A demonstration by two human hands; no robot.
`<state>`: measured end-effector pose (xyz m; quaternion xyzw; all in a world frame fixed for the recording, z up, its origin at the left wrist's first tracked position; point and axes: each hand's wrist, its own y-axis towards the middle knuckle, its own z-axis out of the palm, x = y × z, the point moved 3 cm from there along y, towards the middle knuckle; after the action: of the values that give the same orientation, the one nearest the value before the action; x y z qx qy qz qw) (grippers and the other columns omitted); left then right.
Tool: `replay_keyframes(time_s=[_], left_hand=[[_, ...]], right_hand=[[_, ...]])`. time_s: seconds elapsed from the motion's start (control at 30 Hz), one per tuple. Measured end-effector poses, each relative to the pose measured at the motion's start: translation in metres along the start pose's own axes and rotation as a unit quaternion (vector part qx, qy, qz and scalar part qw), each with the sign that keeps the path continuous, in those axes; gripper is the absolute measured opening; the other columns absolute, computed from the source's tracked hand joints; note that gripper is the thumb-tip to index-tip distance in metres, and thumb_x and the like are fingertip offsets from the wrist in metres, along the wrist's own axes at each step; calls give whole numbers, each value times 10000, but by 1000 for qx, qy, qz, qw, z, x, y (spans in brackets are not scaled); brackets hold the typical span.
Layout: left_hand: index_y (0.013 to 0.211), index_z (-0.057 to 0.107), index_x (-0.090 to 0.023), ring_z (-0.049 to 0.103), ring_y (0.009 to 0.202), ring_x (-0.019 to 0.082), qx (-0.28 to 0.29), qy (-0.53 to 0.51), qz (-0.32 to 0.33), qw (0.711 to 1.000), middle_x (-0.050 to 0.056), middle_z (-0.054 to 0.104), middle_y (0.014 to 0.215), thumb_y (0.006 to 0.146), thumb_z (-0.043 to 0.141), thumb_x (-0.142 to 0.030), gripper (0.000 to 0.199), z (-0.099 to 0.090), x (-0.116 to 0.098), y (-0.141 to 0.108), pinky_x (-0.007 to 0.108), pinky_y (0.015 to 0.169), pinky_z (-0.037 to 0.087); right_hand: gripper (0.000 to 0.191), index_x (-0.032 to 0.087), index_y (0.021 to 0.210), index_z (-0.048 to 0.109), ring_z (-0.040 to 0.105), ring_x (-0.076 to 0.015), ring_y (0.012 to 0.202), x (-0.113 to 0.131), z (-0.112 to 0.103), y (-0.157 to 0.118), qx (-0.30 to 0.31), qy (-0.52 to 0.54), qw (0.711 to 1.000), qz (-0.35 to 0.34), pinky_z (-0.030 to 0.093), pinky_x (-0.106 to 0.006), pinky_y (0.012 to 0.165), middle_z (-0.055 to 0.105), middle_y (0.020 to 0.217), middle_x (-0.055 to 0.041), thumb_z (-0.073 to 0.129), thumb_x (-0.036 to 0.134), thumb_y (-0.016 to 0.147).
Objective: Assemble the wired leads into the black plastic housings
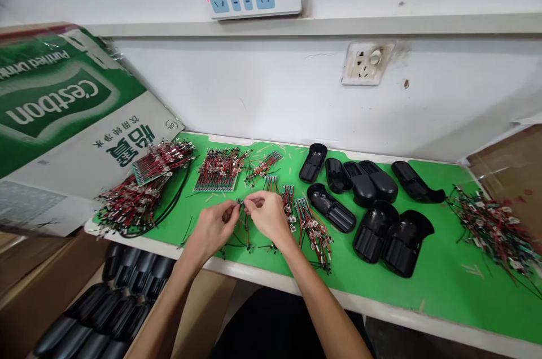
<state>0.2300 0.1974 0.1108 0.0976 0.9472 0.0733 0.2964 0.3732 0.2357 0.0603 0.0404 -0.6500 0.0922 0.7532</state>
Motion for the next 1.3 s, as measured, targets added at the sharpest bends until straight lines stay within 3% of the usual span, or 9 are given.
replay_keyframes(time_s=[0.33,0.53,0.63,0.77,0.9,0.97,1.07,1.23,1.3], left_hand=[[668,593,-197,465,497,94,-93,29,88,991,-30,522,552,948,522,-264,296,6,-5,-6,235,551,344],[811,665,-209,595,623,140,-141,61,-37,987,30,715,784,890,570,-345,184,-17,12,-3,261,667,445],[747,685,-211,672,777,175,-170,-75,-134,973,40,767,908,823,600,-324,160,-22,26,1,289,776,502],[509,484,-202,691,792,192,-218,-340,-232,885,17,676,691,664,699,-278,276,-11,42,7,287,756,532],[659,471,-211,678,711,163,-242,-404,-248,847,-21,600,639,653,685,-346,253,-7,49,17,287,709,547],[846,531,-210,673,680,146,-233,-431,-258,832,-22,639,697,650,688,-355,290,-10,48,22,271,681,540],[1106,581,-212,664,684,121,-170,-498,-267,807,-4,695,808,636,748,-312,509,-11,40,27,241,677,528],[1017,720,-153,641,702,114,-82,-545,-274,788,31,715,849,593,843,-293,463,-9,26,28,237,684,533],[997,740,-159,655,702,126,-58,-530,-279,799,31,727,826,554,899,-288,488,-9,24,25,248,695,536]], right_hand=[[172,148,810,749,758,-261,696,2,-1,-1,-18,-7,1000,8,632,-372,691,766,761,-101,713,313,779],[130,172,825,738,745,-239,714,12,-1,-6,-17,-45,999,3,620,-355,655,754,775,-77,692,293,837],[89,179,817,736,727,-216,692,15,-7,-5,-4,-74,997,9,600,-336,651,743,747,-57,675,233,853],[98,167,814,718,697,-194,641,15,-16,-3,28,-104,994,24,550,-305,604,724,719,-49,636,156,866],[98,173,788,712,656,-178,637,21,-20,-6,87,-128,988,21,489,-282,581,703,710,-36,662,119,852],[90,179,807,709,651,-172,641,27,-19,-9,124,-125,984,25,477,-271,566,703,728,-32,665,135,872],[67,191,884,690,660,-169,679,36,-15,-11,173,-96,980,17,477,-254,546,697,784,-29,642,204,928],[94,202,919,632,629,-143,691,46,-9,-10,242,2,970,-36,449,-239,564,668,844,-5,640,291,947],[86,205,937,625,618,-137,691,44,-9,-8,213,-5,976,-53,464,-257,616,664,864,-1,626,289,955]])
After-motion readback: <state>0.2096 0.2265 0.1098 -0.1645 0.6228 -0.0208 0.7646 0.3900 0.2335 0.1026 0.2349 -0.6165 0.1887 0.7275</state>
